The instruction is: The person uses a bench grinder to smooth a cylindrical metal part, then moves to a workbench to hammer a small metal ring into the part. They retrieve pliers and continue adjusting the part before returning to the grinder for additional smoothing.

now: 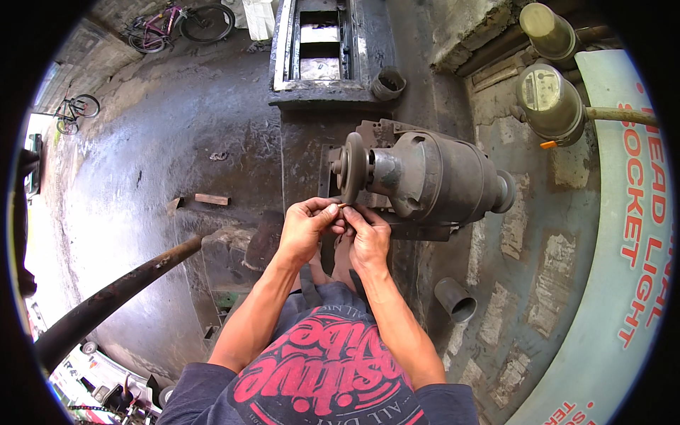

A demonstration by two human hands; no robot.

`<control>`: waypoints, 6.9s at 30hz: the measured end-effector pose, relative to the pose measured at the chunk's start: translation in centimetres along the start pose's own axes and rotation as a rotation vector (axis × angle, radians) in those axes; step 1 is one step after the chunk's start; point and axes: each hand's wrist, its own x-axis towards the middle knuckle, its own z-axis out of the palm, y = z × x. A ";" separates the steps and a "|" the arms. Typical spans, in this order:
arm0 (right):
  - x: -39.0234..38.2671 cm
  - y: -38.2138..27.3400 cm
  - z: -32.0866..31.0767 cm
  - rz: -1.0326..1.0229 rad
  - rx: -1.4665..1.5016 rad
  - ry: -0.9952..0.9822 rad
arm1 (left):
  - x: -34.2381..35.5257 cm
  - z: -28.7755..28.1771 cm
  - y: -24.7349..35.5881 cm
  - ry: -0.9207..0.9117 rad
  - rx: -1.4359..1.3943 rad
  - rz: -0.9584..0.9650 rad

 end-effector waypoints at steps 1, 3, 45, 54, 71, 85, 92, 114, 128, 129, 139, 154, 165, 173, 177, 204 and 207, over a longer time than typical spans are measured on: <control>0.0 0.0 0.0 0.002 -0.001 0.012 | 0.1 0.0 0.0 0.009 -0.025 -0.033; 0.1 -0.1 0.0 -0.002 0.002 0.021 | 0.3 0.1 -0.1 0.017 -0.076 -0.070; -0.1 -0.3 0.6 0.006 0.022 0.043 | 0.3 0.5 -1.2 0.029 -0.351 -0.111; 0.7 -0.1 1.1 0.003 -0.002 0.096 | 1.1 1.2 -1.2 0.169 -0.394 -0.160; -0.7 -0.8 0.8 -0.018 -0.027 0.037 | -0.5 0.8 -1.1 -0.011 -0.259 -0.055; -0.6 -0.3 0.9 0.028 0.083 0.048 | 0.2 0.2 -0.4 0.010 -0.050 -0.071; -0.8 -0.7 1.2 0.008 0.107 -0.004 | -0.8 1.0 -0.2 0.045 -0.008 0.028; -12.8 -10.7 5.1 -0.282 -0.147 -0.312 | -13.0 5.2 8.3 -0.377 -0.291 -0.192; -13.8 -11.2 4.7 -0.335 -0.229 -0.320 | -14.3 6.3 9.1 -0.320 -0.016 0.023; -13.8 -11.2 4.7 -0.336 -0.226 -0.321 | -14.4 6.3 9.1 -0.316 -0.009 0.033; -13.9 -11.3 4.8 -0.332 -0.194 -0.332 | -14.8 6.9 9.6 -0.287 0.041 0.070; 1.7 -0.7 -13.1 0.012 0.310 0.488 | -13.2 5.8 7.6 -0.324 0.173 -0.116; -7.0 -0.9 -14.0 -0.077 0.512 0.179 | -17.6 13.5 3.3 -0.479 1.019 0.503; -36.8 1.2 -22.1 -0.457 0.778 0.150 | -27.1 20.8 -11.4 -0.918 1.061 0.280; -51.1 5.2 -28.0 -0.686 0.865 0.261 | -35.7 22.7 -23.5 -1.097 1.033 0.073; -91.9 63.5 -52.2 0.226 1.723 2.092 | -94.6 40.2 -104.3 -2.103 1.177 -0.692; -93.8 60.8 -56.4 0.373 1.810 2.073 | -102.5 41.7 -111.5 -2.200 1.103 -0.733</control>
